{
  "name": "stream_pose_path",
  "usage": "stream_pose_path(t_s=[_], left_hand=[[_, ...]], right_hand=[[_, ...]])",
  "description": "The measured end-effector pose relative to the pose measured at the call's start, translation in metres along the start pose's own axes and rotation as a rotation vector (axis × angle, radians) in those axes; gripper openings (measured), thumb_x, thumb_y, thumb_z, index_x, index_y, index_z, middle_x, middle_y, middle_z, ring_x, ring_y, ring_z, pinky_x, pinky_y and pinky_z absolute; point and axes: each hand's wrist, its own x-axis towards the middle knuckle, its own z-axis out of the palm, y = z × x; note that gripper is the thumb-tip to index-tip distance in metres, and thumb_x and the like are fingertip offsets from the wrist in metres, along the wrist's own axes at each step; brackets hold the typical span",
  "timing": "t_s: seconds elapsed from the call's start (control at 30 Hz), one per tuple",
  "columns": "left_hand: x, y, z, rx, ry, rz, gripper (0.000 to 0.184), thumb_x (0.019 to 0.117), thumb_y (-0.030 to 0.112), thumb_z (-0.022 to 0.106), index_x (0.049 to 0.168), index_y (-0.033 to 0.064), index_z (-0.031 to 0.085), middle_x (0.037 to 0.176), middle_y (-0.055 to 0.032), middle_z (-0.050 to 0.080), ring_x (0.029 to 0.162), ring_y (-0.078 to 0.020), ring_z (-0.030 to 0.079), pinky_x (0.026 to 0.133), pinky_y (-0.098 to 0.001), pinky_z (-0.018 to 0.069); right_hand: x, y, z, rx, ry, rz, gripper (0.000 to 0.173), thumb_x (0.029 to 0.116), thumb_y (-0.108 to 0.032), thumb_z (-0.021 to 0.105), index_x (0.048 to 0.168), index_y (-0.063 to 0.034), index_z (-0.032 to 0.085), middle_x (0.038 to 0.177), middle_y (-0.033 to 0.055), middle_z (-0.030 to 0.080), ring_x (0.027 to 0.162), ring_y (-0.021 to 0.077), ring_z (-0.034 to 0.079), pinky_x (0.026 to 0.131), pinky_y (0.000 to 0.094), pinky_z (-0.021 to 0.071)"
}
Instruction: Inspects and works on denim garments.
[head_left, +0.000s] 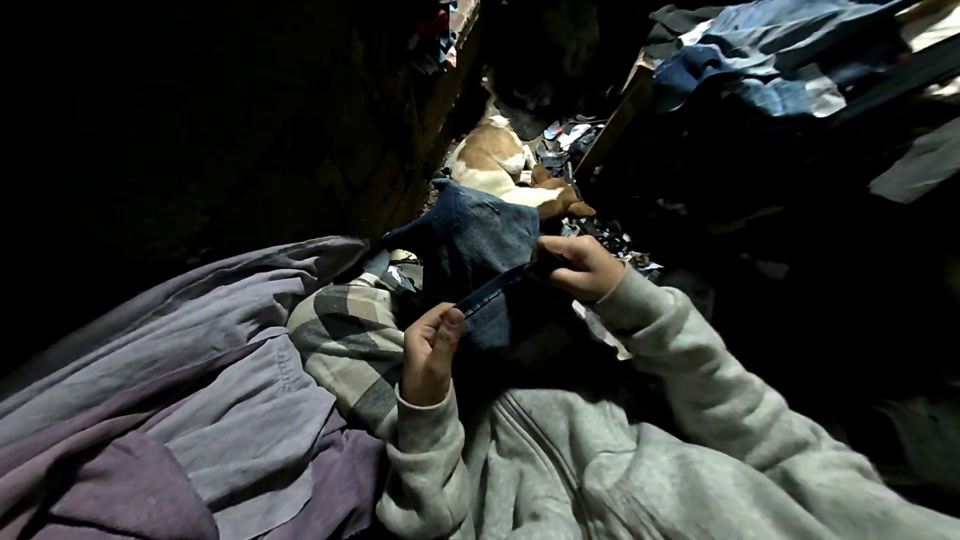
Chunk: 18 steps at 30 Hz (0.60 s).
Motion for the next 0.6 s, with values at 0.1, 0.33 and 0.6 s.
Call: stream_pose_path(t_s=[0.1, 0.33, 0.6], left_hand=[[0.000, 0.007, 0.008, 0.008, 0.040, -0.060, 0.026, 0.0982, 0.000, 0.045, 0.087, 0.0081, 0.067, 0.072, 0.0101, 0.071, 0.063, 0.0012, 0.067, 0.062, -0.0186, 0.0586], [-0.003, 0.005, 0.007, -0.043, -0.014, 0.030, 0.016, 0.0908, 0.003, 0.054, 0.088, 0.0108, 0.068, 0.077, 0.0106, 0.072, 0.067, -0.0007, 0.069, 0.065, -0.0215, 0.0603], [-0.008, 0.015, 0.012, -0.048, -0.023, 0.052, 0.019, 0.0832, -0.010, 0.061, 0.092, 0.0047, 0.071, 0.078, 0.0092, 0.074, 0.068, -0.0001, 0.069, 0.066, -0.0193, 0.0604]], right_hand=[[0.007, 0.002, -0.005, -0.041, 0.034, 0.035, 0.009, 0.0893, -0.009, 0.064, 0.090, -0.0005, 0.067, 0.076, 0.0038, 0.065, 0.067, 0.0038, 0.059, 0.063, 0.0245, 0.0494], [-0.011, -0.015, 0.010, -0.083, 0.074, 0.118, 0.060, 0.1069, -0.041, 0.040, 0.158, -0.0102, 0.037, 0.071, 0.0001, 0.054, 0.058, 0.0102, 0.049, 0.056, 0.0331, 0.0475], [-0.043, -0.054, 0.023, -0.086, -0.068, -0.216, 0.043, 0.1046, -0.029, 0.050, 0.141, -0.0071, 0.060, 0.098, 0.0164, 0.069, 0.070, 0.0194, 0.063, 0.062, 0.0347, 0.0545]])
